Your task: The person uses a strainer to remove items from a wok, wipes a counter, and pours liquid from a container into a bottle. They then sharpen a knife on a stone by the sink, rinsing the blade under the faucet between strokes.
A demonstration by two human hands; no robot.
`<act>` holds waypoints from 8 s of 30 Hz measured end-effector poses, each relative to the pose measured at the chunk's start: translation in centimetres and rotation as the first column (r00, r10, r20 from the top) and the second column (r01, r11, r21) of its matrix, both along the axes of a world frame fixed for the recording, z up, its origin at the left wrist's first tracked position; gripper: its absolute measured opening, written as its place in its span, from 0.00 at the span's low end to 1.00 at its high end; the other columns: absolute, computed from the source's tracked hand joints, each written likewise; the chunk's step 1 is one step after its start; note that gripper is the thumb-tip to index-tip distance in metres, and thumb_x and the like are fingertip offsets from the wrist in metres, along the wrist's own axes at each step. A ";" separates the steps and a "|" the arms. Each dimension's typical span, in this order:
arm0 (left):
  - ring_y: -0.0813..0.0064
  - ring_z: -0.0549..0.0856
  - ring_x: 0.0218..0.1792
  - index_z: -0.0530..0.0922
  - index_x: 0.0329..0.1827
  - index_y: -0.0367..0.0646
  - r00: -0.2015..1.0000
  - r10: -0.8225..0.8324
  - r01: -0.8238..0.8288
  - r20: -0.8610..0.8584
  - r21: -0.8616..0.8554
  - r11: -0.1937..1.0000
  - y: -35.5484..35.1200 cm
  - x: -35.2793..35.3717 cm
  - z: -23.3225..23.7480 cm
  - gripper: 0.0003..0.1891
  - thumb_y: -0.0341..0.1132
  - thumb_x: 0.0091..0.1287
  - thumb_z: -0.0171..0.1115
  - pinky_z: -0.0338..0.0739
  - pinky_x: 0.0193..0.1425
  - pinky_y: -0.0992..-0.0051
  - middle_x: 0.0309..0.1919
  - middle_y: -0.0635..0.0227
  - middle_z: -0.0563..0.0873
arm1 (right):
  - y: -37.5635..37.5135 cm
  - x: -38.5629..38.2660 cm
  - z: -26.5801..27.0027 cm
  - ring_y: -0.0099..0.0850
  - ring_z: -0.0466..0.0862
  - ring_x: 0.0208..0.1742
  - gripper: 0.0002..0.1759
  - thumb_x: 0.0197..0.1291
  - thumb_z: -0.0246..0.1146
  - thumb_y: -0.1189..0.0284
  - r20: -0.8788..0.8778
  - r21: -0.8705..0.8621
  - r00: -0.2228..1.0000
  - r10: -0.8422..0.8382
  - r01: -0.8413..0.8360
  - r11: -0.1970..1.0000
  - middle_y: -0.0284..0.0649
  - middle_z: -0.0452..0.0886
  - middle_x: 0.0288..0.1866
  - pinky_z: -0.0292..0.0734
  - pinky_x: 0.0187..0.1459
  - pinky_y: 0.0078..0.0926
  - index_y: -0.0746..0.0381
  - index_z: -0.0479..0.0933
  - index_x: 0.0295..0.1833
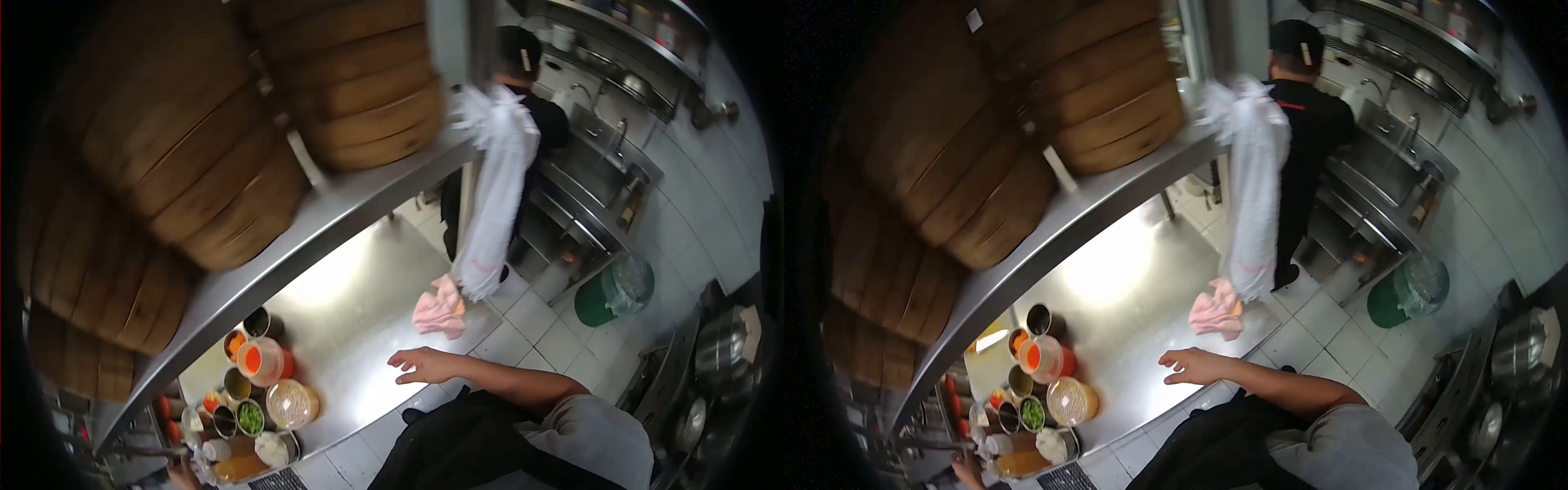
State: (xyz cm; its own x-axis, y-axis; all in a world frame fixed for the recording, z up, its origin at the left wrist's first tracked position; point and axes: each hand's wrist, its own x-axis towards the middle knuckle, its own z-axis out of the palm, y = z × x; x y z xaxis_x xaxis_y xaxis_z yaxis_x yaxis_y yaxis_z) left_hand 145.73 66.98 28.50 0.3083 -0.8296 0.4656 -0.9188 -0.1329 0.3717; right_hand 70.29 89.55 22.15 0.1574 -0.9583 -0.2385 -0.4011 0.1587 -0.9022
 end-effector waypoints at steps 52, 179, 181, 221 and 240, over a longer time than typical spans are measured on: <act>0.42 0.74 0.59 0.72 0.62 0.34 -0.020 -0.998 0.999 -0.056 -0.042 -0.018 20.9 -151.9 -5.8 0.24 0.32 0.62 0.64 0.69 0.65 0.54 0.59 0.42 0.74 | 48.8 -62.2 -10.1 0.34 0.80 0.38 0.11 0.68 0.60 0.68 0.674 0.699 -0.542 -0.502 0.688 0.196 0.41 0.82 0.42 0.75 0.37 0.29 0.61 0.74 0.51; 0.78 0.67 0.13 0.72 0.34 0.46 -0.064 -0.111 0.731 -0.992 0.029 -0.681 33.4 -174.0 -8.0 0.14 0.44 0.75 0.52 0.60 0.14 0.74 0.19 0.72 0.73 | 25.1 -82.8 -12.2 0.23 0.72 0.22 0.13 0.72 0.53 0.62 0.594 0.645 -0.362 -0.718 0.748 0.157 0.34 0.75 0.28 0.71 0.23 0.22 0.61 0.73 0.45; 0.78 0.64 0.10 0.73 0.32 0.44 0.111 -0.095 0.718 -0.989 0.146 -0.680 32.1 -174.1 -12.2 0.15 0.43 0.76 0.52 0.56 0.12 0.74 0.17 0.72 0.73 | 24.7 -83.8 -14.0 0.25 0.77 0.25 0.16 0.72 0.53 0.59 0.668 0.599 -0.343 -0.661 0.775 0.203 0.36 0.77 0.30 0.75 0.26 0.25 0.62 0.72 0.42; 0.69 0.76 0.11 0.78 0.25 0.35 -0.244 -0.035 0.945 -0.969 -0.230 -0.232 35.9 -172.8 -2.7 0.11 0.32 0.65 0.60 0.73 0.14 0.69 0.16 0.60 0.79 | 19.8 -98.2 -12.7 0.35 0.84 0.34 0.05 0.59 0.52 0.72 0.765 0.592 -0.416 -0.492 0.756 0.280 0.38 0.81 0.33 0.84 0.39 0.31 0.60 0.72 0.38; 0.48 0.74 0.63 0.75 0.62 0.39 -0.423 -0.860 0.727 -0.285 0.460 -0.509 23.2 -165.0 -9.1 0.27 0.40 0.60 0.65 0.72 0.65 0.58 0.60 0.45 0.76 | 25.8 -91.1 -12.9 0.26 0.71 0.19 0.13 0.72 0.52 0.58 0.268 0.569 -0.179 -0.947 0.822 0.006 0.36 0.74 0.25 0.70 0.22 0.26 0.57 0.70 0.48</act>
State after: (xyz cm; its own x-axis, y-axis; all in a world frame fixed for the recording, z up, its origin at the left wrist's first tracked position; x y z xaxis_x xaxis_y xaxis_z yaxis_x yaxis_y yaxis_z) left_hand -19.29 90.21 19.45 -0.9854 0.1515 -0.0779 0.0906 0.8535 0.5131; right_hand -20.79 115.31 9.27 -0.6870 -0.2316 -0.6888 0.6899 0.0900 -0.7183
